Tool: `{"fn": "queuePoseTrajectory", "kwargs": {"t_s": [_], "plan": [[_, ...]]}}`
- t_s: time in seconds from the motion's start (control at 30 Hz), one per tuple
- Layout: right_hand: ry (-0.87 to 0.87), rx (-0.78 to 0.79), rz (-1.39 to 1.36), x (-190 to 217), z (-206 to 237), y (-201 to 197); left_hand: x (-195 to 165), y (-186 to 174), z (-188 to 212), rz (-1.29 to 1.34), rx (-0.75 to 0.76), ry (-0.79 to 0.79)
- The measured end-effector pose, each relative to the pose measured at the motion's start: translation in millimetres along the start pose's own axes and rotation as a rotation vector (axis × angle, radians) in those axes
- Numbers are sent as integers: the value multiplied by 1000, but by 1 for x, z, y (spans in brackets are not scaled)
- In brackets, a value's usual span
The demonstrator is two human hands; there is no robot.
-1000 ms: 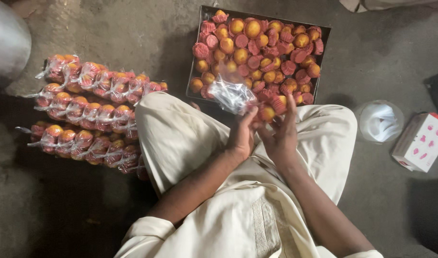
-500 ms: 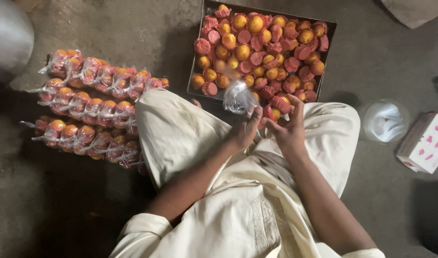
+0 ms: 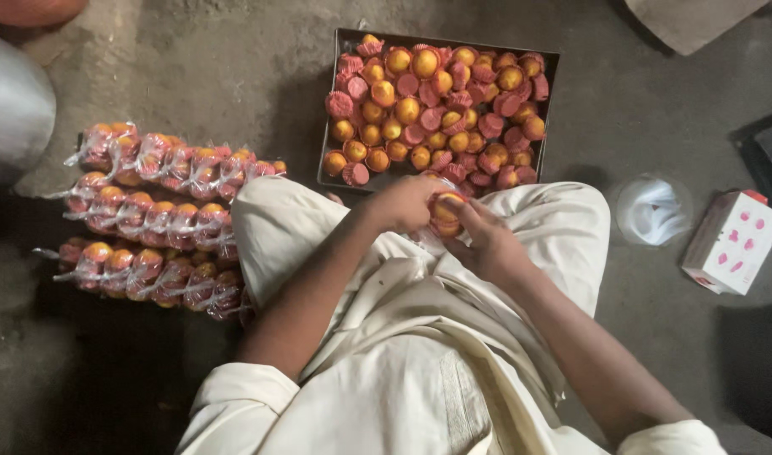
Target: The person sits cross-legged on the floor and packs orange sweets in pink paper cups into small clear plastic bags, twisting the bags closed and placing the filled bags in rows beside them, taking more sweets from a tray.
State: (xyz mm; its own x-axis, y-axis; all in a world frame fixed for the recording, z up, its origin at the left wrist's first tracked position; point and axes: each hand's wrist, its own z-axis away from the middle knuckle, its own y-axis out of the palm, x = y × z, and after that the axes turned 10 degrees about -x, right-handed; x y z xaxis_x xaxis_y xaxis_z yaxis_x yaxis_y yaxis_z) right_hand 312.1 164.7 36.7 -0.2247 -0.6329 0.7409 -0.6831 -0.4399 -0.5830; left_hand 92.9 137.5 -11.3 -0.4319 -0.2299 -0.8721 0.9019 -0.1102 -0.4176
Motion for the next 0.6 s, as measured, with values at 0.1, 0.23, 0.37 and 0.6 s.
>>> {"fn": "queuePoseTrajectory", "kwargs": {"t_s": [0.1,0.23,0.37,0.6], "plan": [[348,443,220,-32,-4,3,-31,3,3,-38,114,-59],[89,833,632,-82,-18,27,-58,39,-5,-216,-322,554],[-83,596,463,-102,-23,30,-38,43,-11,-265,-455,550],[-210,428,166,-81,-38,48,0,46,-4,-361,-443,352]]}}
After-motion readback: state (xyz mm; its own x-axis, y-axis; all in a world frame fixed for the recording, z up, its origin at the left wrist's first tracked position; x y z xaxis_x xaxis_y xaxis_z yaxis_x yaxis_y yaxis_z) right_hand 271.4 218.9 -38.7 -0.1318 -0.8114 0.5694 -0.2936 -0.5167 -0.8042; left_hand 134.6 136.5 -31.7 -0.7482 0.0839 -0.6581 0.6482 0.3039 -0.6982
